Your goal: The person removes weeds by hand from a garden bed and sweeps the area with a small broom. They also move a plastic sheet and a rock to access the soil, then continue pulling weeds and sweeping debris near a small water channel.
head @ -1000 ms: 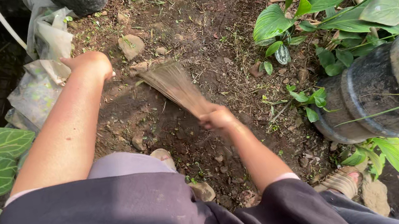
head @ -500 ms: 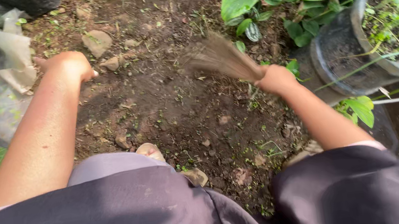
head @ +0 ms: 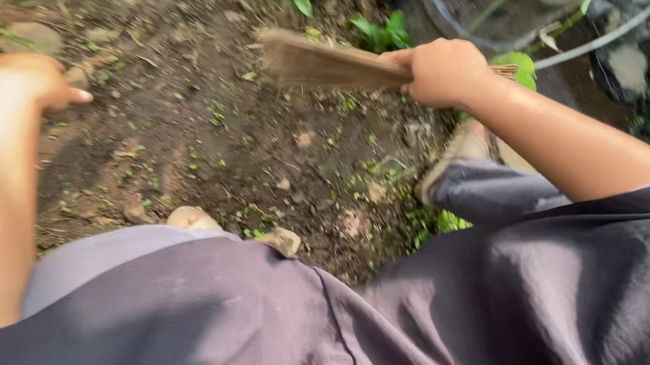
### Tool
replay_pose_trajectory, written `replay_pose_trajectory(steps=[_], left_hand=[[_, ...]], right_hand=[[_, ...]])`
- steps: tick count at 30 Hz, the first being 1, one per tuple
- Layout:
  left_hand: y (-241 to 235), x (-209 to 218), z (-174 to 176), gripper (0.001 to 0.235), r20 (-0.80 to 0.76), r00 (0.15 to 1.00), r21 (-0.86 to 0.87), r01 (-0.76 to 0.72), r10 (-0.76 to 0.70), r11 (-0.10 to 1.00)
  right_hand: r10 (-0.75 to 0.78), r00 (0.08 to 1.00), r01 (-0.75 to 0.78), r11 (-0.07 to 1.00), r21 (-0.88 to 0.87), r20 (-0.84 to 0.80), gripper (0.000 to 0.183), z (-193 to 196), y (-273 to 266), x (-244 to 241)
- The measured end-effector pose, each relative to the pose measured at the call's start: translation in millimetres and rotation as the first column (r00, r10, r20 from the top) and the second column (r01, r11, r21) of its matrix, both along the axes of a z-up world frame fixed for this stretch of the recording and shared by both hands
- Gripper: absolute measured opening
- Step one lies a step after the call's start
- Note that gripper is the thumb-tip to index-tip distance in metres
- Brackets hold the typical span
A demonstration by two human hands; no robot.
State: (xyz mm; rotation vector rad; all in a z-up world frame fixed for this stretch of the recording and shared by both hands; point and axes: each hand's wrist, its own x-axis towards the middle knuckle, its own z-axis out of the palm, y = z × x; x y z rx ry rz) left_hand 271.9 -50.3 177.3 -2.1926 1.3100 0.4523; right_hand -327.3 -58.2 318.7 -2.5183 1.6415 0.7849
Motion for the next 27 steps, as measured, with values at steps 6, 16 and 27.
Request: replay_pose_trajectory(steps=[6, 16, 27], left_hand=[[-3.2, 14.1, -17.0, 0.082, 0.025, 0.977, -0.008, 0.213, -0.213, 0.977], [-27.5, 16.7, -68.1, 0.103, 0.156, 0.872, -0.165, 0.486, -0.464, 0.858], [-34.6, -57.6, -48.9, 0.096, 0.147, 0.825, -0.025, 0.555, -0.546, 0.831]], right_hand=[[0.173, 0.959, -0.079, 0.925, 0.371, -0.226, 0.032, -57.9, 100.1, -11.9], [0.036, 0.963, -0.006, 0.994, 0.112, -0.266, 0.041, 11.4, 99.6, -75.3], [-0.005, 0.972, -0.027, 0.991, -0.132, -0.235, 0.049, -0.3, 78.6, -99.5]])
